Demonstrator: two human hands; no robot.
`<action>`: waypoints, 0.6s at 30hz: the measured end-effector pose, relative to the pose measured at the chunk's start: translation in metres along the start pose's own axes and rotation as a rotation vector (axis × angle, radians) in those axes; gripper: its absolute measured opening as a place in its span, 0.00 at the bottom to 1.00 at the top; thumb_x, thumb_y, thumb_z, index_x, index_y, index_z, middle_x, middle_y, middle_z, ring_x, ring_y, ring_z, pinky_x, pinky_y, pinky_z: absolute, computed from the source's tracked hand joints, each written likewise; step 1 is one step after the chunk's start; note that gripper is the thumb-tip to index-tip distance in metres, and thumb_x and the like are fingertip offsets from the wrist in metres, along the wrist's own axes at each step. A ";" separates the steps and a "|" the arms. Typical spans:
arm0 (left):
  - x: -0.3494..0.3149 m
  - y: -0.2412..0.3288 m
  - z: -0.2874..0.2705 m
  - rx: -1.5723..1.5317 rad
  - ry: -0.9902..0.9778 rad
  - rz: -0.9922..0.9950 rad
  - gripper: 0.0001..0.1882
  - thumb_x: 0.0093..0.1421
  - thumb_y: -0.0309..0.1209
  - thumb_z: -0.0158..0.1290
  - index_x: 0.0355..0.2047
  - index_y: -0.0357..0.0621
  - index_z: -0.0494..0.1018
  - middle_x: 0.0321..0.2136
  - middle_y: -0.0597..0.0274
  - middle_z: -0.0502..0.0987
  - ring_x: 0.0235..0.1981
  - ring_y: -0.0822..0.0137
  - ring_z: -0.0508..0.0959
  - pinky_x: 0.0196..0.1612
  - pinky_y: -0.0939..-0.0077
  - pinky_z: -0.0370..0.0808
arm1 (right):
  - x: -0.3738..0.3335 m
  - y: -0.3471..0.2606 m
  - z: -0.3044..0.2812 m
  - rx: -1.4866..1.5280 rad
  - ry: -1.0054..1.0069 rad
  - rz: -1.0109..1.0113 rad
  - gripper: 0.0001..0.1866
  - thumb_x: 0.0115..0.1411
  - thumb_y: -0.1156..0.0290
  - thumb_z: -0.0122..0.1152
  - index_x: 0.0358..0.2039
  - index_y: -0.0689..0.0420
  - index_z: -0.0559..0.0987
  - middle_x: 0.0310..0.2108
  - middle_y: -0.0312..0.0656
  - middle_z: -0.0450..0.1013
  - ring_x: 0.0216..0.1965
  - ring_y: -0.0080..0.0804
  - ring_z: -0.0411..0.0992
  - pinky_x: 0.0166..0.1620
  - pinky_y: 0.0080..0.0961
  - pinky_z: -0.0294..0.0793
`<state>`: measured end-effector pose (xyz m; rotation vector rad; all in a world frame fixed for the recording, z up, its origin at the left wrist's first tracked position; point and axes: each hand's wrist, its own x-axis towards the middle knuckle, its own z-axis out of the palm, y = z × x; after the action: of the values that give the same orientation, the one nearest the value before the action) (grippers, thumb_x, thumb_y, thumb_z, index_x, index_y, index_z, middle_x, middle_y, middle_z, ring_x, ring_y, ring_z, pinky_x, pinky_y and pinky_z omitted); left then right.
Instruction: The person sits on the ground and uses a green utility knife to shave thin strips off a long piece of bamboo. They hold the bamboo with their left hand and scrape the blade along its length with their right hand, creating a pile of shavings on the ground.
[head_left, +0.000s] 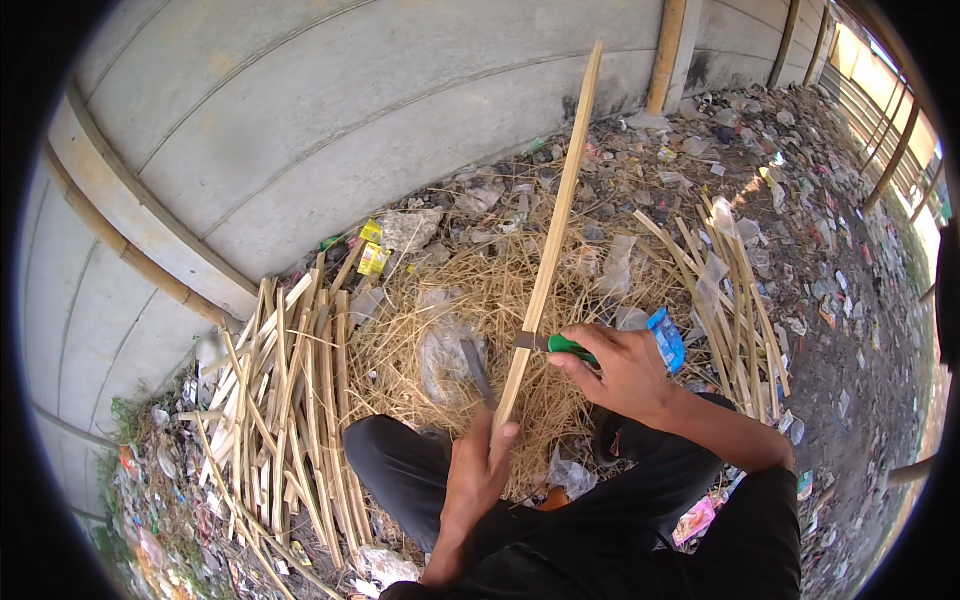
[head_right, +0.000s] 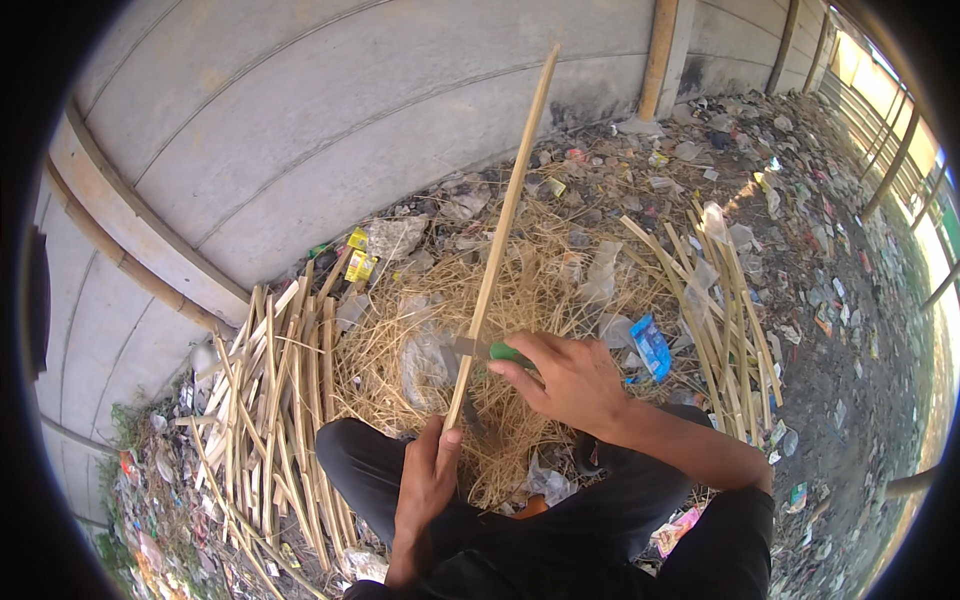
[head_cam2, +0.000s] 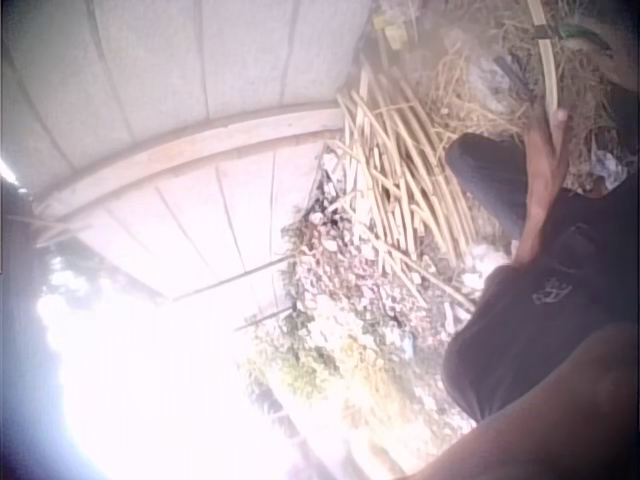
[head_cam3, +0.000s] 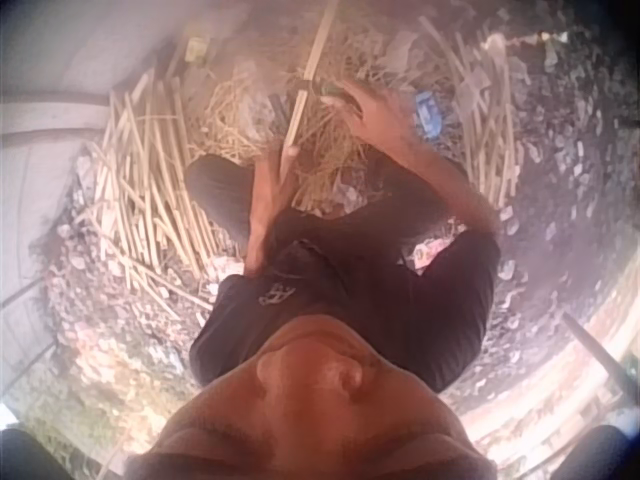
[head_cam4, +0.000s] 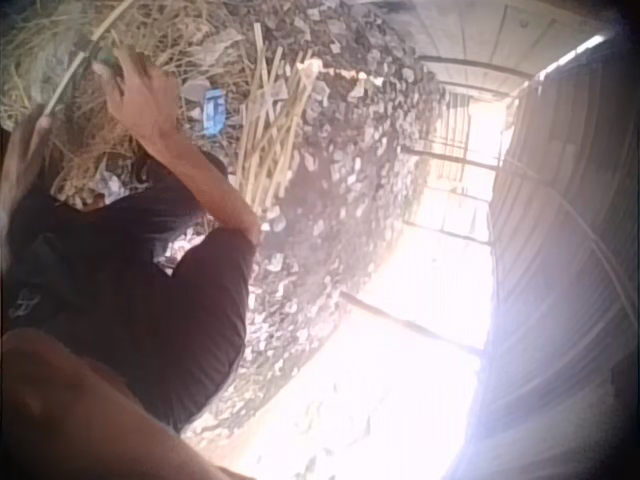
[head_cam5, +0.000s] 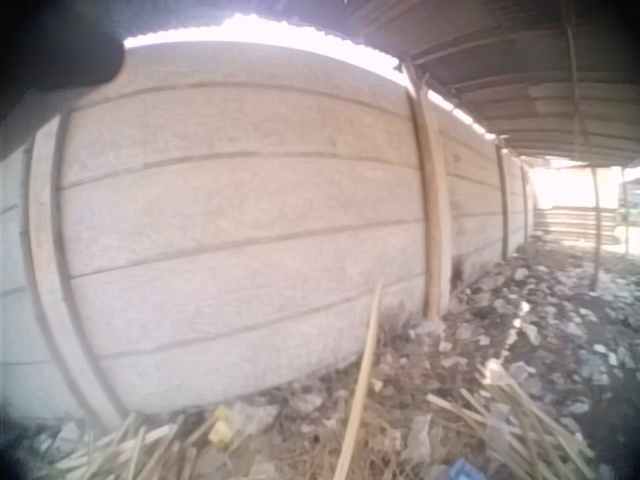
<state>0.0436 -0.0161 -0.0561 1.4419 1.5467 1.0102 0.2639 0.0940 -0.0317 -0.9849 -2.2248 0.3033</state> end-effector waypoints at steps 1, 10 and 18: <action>-0.002 -0.002 0.000 0.008 0.002 -0.008 0.23 0.82 0.46 0.48 0.41 0.34 0.73 0.22 0.49 0.73 0.22 0.56 0.71 0.30 0.58 0.70 | 0.005 0.008 -0.004 0.018 0.038 0.030 0.16 0.72 0.51 0.67 0.45 0.50 0.83 0.32 0.37 0.85 0.25 0.40 0.83 0.25 0.35 0.79; -0.011 -0.014 -0.011 0.118 -0.046 -0.110 0.22 0.80 0.45 0.50 0.45 0.34 0.75 0.23 0.37 0.78 0.29 0.31 0.81 0.33 0.46 0.74 | 0.002 0.011 -0.001 -0.052 -0.061 -0.006 0.17 0.72 0.50 0.67 0.43 0.51 0.83 0.31 0.38 0.85 0.25 0.40 0.83 0.25 0.35 0.79; -0.015 -0.014 -0.014 0.139 -0.022 -0.076 0.21 0.79 0.45 0.51 0.45 0.34 0.74 0.22 0.36 0.78 0.29 0.30 0.81 0.32 0.44 0.73 | 0.003 0.009 -0.001 -0.058 -0.021 -0.049 0.17 0.72 0.50 0.67 0.44 0.51 0.83 0.31 0.37 0.85 0.23 0.39 0.83 0.24 0.34 0.78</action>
<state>0.0261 -0.0325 -0.0633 1.4718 1.6708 0.8539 0.2685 0.1018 -0.0335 -0.9604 -2.2843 0.2290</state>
